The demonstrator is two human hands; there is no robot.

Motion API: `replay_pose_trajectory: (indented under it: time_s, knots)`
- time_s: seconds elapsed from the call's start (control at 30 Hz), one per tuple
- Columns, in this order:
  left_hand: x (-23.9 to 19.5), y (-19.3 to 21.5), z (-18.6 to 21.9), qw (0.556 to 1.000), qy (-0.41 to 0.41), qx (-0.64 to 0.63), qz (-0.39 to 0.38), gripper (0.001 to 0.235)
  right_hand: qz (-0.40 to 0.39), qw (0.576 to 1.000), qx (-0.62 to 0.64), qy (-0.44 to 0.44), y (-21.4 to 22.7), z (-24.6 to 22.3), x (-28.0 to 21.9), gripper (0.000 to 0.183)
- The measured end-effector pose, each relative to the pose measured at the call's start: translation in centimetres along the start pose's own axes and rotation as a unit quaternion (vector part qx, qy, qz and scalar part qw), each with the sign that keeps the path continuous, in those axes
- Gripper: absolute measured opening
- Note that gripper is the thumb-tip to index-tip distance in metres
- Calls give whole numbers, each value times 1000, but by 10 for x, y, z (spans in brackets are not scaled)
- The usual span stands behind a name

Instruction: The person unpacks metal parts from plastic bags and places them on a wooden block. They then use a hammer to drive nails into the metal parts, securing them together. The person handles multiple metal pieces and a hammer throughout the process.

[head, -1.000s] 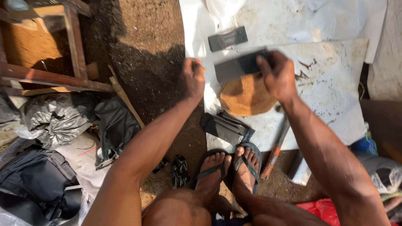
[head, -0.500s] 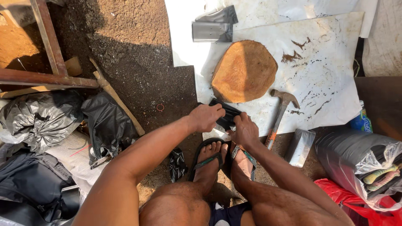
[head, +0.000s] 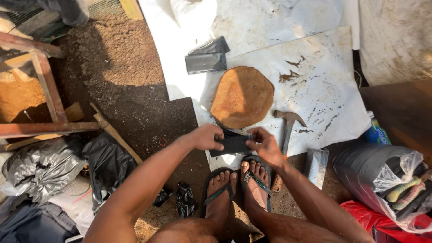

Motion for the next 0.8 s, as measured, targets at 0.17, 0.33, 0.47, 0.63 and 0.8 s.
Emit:
replay_pose_trajectory:
  time_s: [0.17, 0.33, 0.47, 0.63, 0.8]
  knots:
    - [34, 59, 21, 977, 4, -172, 127, 39, 96, 992, 82, 4, 52, 5, 58, 31]
    - [35, 99, 33, 956, 26, -58, 287, 38, 167, 977, -118, 59, 83, -24, 76, 40]
    - [39, 101, 15, 914, 77, -81, 391, 38, 184, 954, -228, 65, 90, -34, 57, 36]
    - [76, 83, 9, 872, 19, -346, 346, 16, 146, 938, -281, 140, 69, -42, 40, 38]
    - [87, 69, 61, 882, -90, -354, 297, 14, 109, 895, -401, 164, 40, -59, 22, 49]
Point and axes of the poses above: each hand's wrist, its own x-axis towards the middle knuckle, its own y-axis out of the back of the hand, z = x × y, the point moved 7 cm from there along x, towards the middle knuckle, and after that the axes turned 7 degrees about y, right-handed, at the moved point
